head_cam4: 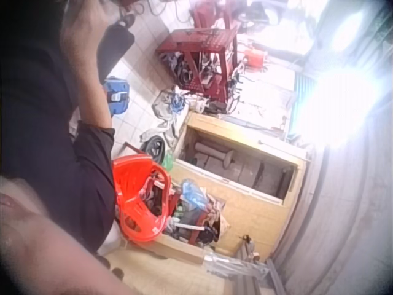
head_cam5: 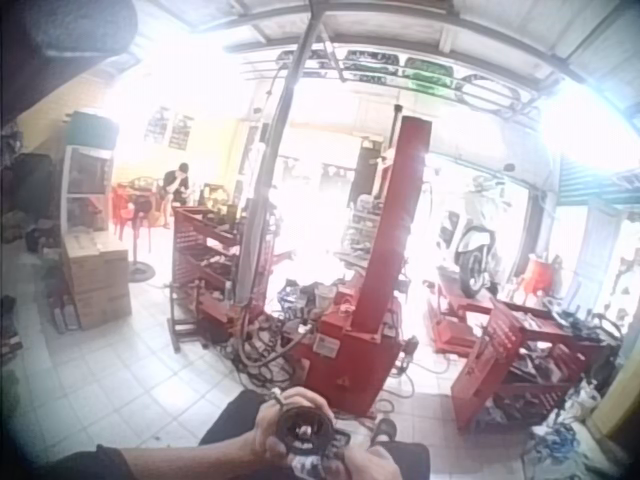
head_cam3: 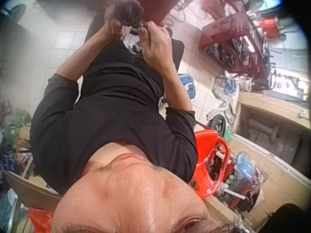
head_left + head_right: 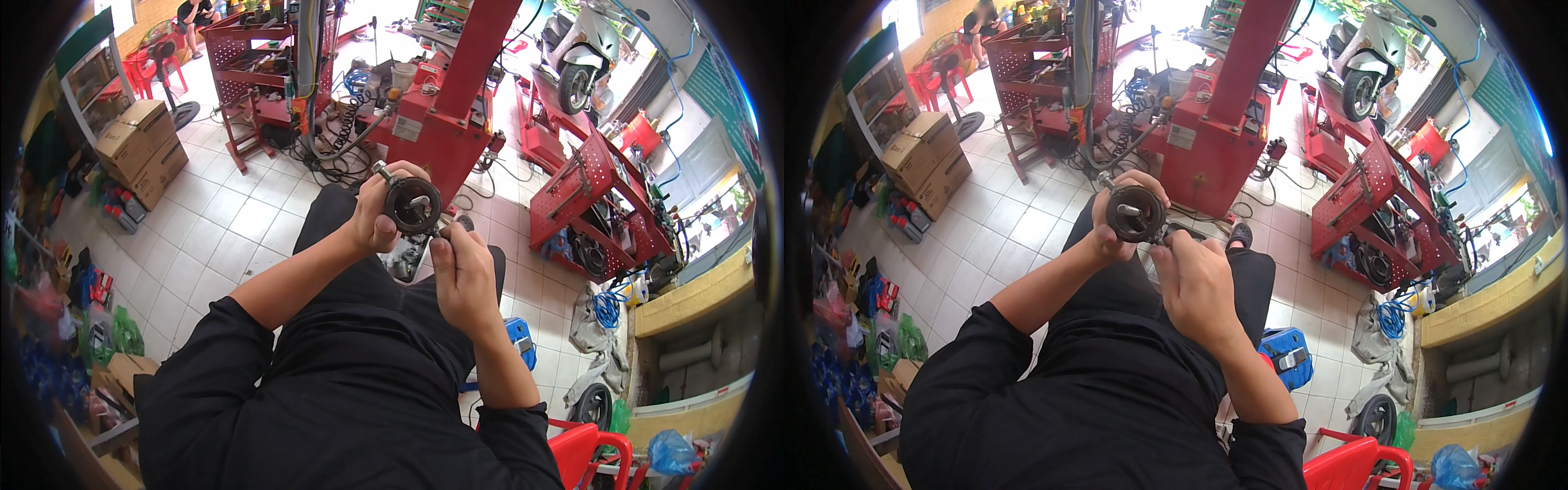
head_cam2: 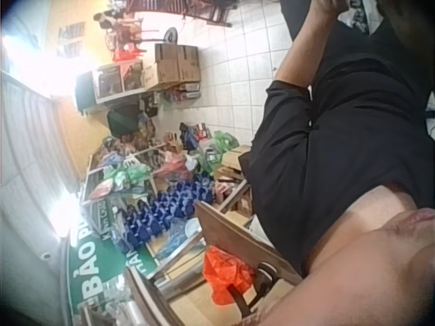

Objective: The person sits on a stool in a workshop and assembles a mechanical component, likely a brake caliper, by hand. They insert a metal rod into the housing, attach a small metal clip, and manipulate various parts of the assembly while holding it in their lap.

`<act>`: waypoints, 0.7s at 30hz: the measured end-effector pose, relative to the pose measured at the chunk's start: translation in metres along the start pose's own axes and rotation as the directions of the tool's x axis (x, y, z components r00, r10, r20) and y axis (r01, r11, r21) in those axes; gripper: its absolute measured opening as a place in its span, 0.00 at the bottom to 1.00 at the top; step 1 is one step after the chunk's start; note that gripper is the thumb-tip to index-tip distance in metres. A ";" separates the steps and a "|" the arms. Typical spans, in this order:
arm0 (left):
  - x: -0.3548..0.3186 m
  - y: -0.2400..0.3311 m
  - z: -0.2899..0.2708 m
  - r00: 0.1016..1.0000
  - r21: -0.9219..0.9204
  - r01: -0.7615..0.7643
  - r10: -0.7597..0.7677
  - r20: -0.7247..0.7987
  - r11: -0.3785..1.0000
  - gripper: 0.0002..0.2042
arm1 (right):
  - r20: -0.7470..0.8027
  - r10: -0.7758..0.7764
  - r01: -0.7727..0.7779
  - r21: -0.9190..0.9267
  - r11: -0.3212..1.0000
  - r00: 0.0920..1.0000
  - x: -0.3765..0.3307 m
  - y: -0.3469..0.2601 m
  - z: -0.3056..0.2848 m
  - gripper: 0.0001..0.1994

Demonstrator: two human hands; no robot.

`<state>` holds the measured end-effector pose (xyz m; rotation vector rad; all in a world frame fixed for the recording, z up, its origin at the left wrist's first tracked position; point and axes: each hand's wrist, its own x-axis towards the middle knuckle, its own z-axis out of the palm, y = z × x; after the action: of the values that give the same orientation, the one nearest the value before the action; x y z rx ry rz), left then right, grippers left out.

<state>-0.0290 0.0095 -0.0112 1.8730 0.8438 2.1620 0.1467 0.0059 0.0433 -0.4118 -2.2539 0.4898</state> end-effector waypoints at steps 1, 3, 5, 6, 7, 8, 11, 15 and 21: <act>0.001 0.000 0.000 1.000 -0.002 -0.015 0.015 0.000 1.000 0.42 | -0.010 -0.001 0.001 0.032 0.999 1.000 0.000 0.000 0.001 0.07; 0.001 -0.001 -0.003 0.999 0.040 -0.036 0.035 0.026 0.999 0.41 | -0.005 0.035 -0.034 0.081 0.996 0.999 -0.001 -0.001 0.001 0.07; 0.002 0.000 -0.005 0.998 0.066 -0.051 0.048 0.040 0.997 0.41 | 0.009 0.078 -0.078 0.145 0.986 0.997 -0.002 -0.002 0.002 0.06; 0.002 0.001 -0.005 0.998 0.069 -0.053 0.050 0.042 0.996 0.41 | 0.021 0.105 -0.107 0.183 0.977 0.994 -0.004 -0.001 0.004 0.06; 0.003 0.001 -0.005 0.998 0.072 -0.055 0.052 0.045 0.996 0.41 | 0.033 0.131 -0.136 0.220 0.966 0.991 -0.005 0.000 0.005 0.06; 0.004 0.002 -0.005 0.995 0.092 -0.090 0.085 0.052 0.992 0.41 | 0.002 0.092 -0.091 0.163 0.982 0.996 -0.004 0.000 0.005 0.06; 0.010 0.004 -0.008 0.982 0.155 -0.180 0.169 0.083 0.971 0.41 | -0.080 -0.052 0.049 -0.040 0.998 0.995 0.000 -0.003 0.004 0.06; 0.009 0.005 -0.010 0.983 0.170 -0.175 0.162 0.089 0.970 0.40 | -0.129 -0.231 0.179 -0.323 0.929 0.964 0.001 -0.001 0.001 0.08; 0.009 0.007 -0.010 0.987 0.147 -0.147 0.136 0.079 0.978 0.40 | -0.162 -0.312 0.199 -0.487 0.850 0.936 0.000 -0.003 0.002 0.10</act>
<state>-0.0390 0.0045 -0.0005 2.1294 0.9116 2.1535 0.1445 0.0026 0.0434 -0.3721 -2.1331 -0.2427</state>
